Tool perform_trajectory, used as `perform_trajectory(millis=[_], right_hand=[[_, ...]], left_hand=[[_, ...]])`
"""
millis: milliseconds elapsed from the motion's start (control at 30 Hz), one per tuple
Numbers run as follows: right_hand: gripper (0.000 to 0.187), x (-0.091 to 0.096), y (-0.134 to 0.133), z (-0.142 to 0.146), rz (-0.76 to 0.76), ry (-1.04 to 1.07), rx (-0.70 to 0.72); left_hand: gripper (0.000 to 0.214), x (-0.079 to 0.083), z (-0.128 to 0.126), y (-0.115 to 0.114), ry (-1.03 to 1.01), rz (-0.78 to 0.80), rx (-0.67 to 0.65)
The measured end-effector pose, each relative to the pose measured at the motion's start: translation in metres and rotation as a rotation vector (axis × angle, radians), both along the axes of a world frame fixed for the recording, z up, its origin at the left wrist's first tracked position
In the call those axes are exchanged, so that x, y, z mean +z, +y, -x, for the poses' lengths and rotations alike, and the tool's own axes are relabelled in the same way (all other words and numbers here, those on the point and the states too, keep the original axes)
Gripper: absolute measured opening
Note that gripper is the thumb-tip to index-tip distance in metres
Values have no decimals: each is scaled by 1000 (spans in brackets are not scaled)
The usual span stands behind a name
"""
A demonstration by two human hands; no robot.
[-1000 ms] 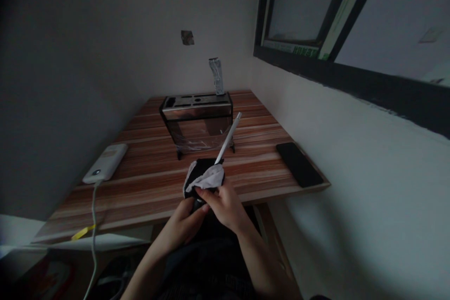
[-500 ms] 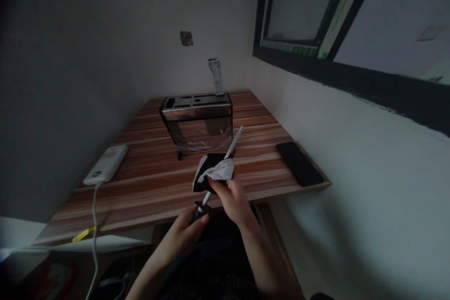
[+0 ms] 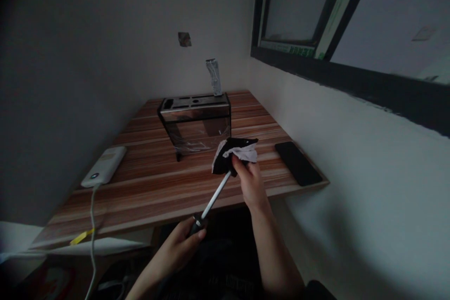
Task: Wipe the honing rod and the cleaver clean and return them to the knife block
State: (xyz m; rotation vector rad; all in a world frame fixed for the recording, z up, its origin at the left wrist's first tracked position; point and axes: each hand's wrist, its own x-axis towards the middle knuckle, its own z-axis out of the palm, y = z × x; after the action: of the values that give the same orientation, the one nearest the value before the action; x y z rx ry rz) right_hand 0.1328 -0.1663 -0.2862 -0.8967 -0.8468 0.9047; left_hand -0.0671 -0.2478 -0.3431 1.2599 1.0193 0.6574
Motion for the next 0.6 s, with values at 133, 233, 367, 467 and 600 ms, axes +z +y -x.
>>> perform_trajectory(millis=[133, 233, 367, 467, 600], right_hand=[[32, 13, 12, -4, -59, 84, -150], [34, 22, 20, -5, -90, 138, -190], [37, 25, 27, -3, -119, 89, -151], [36, 21, 29, 2, -113, 20, -139], [32, 9, 23, 17, -19, -105, -57]], left_hand=[[47, -1, -1, -1, 26, 10, 2], [46, 2, -4, -1, 9, -19, 17], [46, 6, -7, 4, -11, 28, 2], [45, 13, -8, 13, -2, 28, 1], [42, 28, -15, 31, -38, 8, 20]])
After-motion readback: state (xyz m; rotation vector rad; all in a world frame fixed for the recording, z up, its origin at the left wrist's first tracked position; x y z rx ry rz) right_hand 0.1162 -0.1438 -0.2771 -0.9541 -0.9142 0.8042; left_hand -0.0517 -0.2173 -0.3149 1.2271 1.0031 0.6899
